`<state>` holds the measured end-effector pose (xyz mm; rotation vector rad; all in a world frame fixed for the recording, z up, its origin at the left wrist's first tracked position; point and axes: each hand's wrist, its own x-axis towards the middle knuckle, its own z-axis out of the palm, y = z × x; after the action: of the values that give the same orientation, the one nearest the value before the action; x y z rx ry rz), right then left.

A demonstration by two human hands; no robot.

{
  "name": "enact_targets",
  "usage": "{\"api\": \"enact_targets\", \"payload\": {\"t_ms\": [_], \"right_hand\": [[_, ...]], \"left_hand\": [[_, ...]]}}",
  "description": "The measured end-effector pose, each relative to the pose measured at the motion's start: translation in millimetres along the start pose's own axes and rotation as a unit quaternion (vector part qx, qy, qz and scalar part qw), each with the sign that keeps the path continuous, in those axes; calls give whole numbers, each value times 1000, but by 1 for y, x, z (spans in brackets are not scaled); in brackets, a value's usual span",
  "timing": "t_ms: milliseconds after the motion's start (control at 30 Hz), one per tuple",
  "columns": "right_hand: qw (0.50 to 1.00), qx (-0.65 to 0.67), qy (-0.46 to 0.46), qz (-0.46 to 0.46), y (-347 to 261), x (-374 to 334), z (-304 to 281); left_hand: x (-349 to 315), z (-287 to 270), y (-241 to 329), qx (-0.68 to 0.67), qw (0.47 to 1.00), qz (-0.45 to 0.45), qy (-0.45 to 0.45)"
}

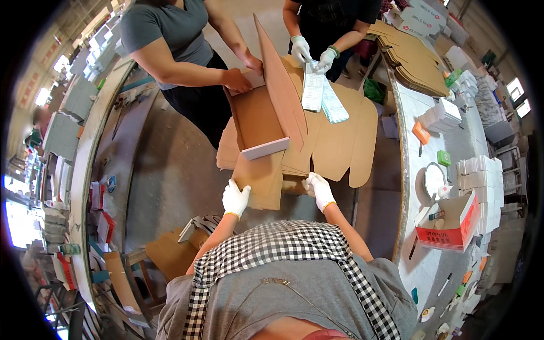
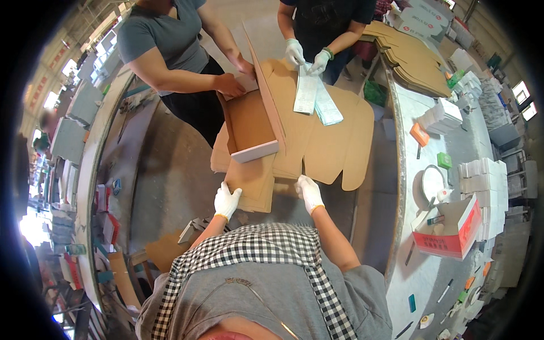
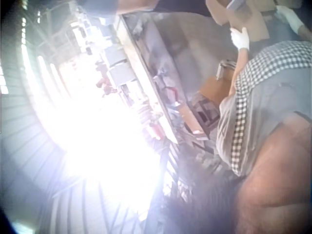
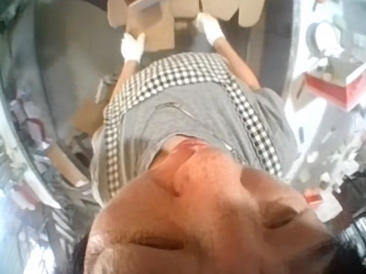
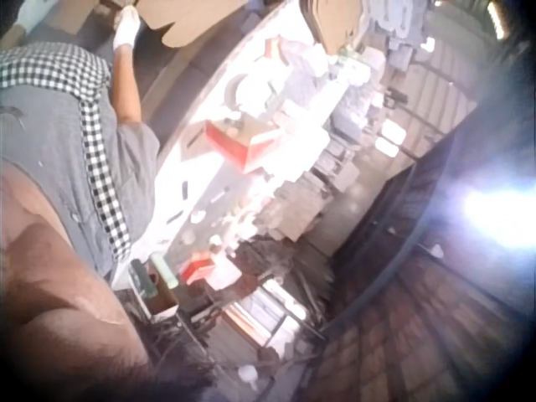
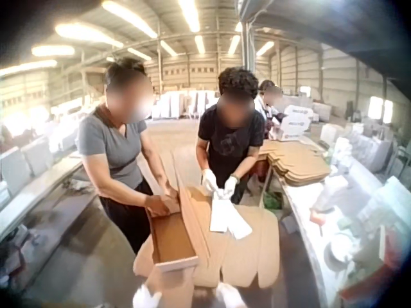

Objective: The person folds flat cardboard pieces into box shapes, inserts white paper inserts, and secures the flaps. They handle multiple units sequentially, stacking completed boxes on the table.

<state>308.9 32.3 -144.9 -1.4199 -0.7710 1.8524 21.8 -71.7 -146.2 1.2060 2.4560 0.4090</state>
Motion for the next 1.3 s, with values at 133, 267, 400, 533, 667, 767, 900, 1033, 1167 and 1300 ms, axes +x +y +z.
{"api": "enact_targets", "payload": {"t_ms": [133,267,400,533,667,767,900,1033,1167,1300], "right_hand": [[1000,-21,-14,1,6,9,-9],[999,-23,-35,2,7,17,-11],[999,-17,-46,18,-3,11,-5],[998,-23,-56,24,-5,7,-2],[996,-48,-64,29,-2,9,-9],[995,-84,-42,27,3,11,-13],[994,-87,-53,30,4,8,-15],[992,-102,-61,38,7,14,-18],[992,-110,-54,37,7,13,-17],[992,-107,-52,49,11,15,-15]], "left_hand": [[3,-3,2,5,1000,14,-6],[6,0,1,23,1000,15,-6],[6,5,-3,27,999,25,7],[6,12,-10,-1,999,35,5],[3,12,-9,-11,999,34,9],[3,5,-7,-22,999,25,-10],[0,10,-10,-21,999,25,10],[-3,7,-4,-20,1000,1,6],[-4,6,-5,-32,999,1,6],[-2,8,-9,-25,1000,-1,1]]}}
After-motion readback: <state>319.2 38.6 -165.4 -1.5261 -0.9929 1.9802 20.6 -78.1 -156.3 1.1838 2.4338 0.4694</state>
